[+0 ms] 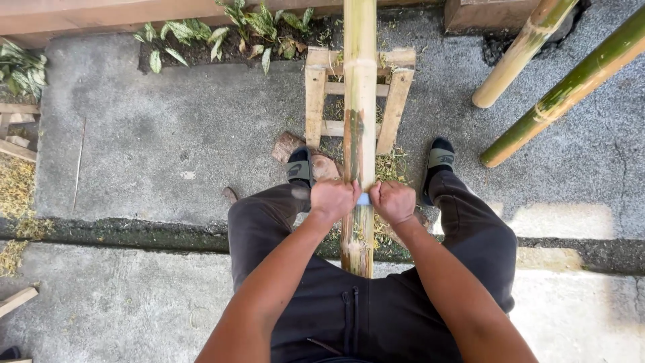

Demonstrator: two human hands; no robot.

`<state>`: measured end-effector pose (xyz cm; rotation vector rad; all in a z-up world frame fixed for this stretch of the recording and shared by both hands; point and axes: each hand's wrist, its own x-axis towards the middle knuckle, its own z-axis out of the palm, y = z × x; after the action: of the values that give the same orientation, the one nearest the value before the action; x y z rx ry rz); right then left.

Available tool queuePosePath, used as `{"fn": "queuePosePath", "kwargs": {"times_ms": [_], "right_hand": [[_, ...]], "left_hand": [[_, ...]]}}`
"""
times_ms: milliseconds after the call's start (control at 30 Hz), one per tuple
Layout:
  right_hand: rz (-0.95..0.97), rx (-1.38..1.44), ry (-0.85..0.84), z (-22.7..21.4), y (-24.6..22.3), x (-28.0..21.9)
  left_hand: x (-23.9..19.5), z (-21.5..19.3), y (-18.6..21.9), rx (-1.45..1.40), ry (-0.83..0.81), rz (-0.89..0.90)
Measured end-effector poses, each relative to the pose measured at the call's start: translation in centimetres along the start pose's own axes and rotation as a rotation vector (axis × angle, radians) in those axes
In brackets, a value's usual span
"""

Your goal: Scraping and carving the outer layer of a bamboo pole using a hand knife.

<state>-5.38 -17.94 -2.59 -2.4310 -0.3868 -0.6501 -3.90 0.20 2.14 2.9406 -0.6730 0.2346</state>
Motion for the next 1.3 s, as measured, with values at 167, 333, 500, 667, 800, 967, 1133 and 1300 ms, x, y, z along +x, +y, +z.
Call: {"fn": "queuePosePath", "kwargs": {"times_ms": [167, 333, 500, 667, 800, 967, 1133, 1300], "right_hand": [[-0.006, -0.049, 0.051, 1.7, 1.7, 3.3], [-0.01, 0.001, 0.024, 1.1, 1.2, 1.6], [-0.018, -0.036, -0.009, 0.4, 0.4, -0.7], [-0.004, -0.029, -0.036, -1.0, -0.7, -2.6], [0.0, -0.024, -0.024, -1.0, -0.9, -2.9], [0.006, -0.012, -0.151, -2.3, -2.0, -5.7], [-0.045, 0.014, -0.059, -1.6, -1.5, -5.1], [0.063, -0.069, -0.058, 0.6, 1.0, 0.2]], "left_hand": [[3.3, 1.3, -1.5, 0.11, -0.039, 0.008], [2.2, 1.1, -1.1, 0.068, 0.021, 0.015], [-0.4, 0.3, 0.2, 0.008, -0.022, 0.04], [-2.3, 0.5, 1.1, -0.002, 0.102, 0.075], [-2.1, 0.5, 1.4, 0.013, 0.11, 0.044], [-5.9, 0.1, 2.9, -0.011, -0.006, -0.008], [-5.3, 1.1, 2.5, -0.014, 0.023, -0.015], [1.3, 1.7, -0.2, 0.032, -0.073, -0.009]]}}
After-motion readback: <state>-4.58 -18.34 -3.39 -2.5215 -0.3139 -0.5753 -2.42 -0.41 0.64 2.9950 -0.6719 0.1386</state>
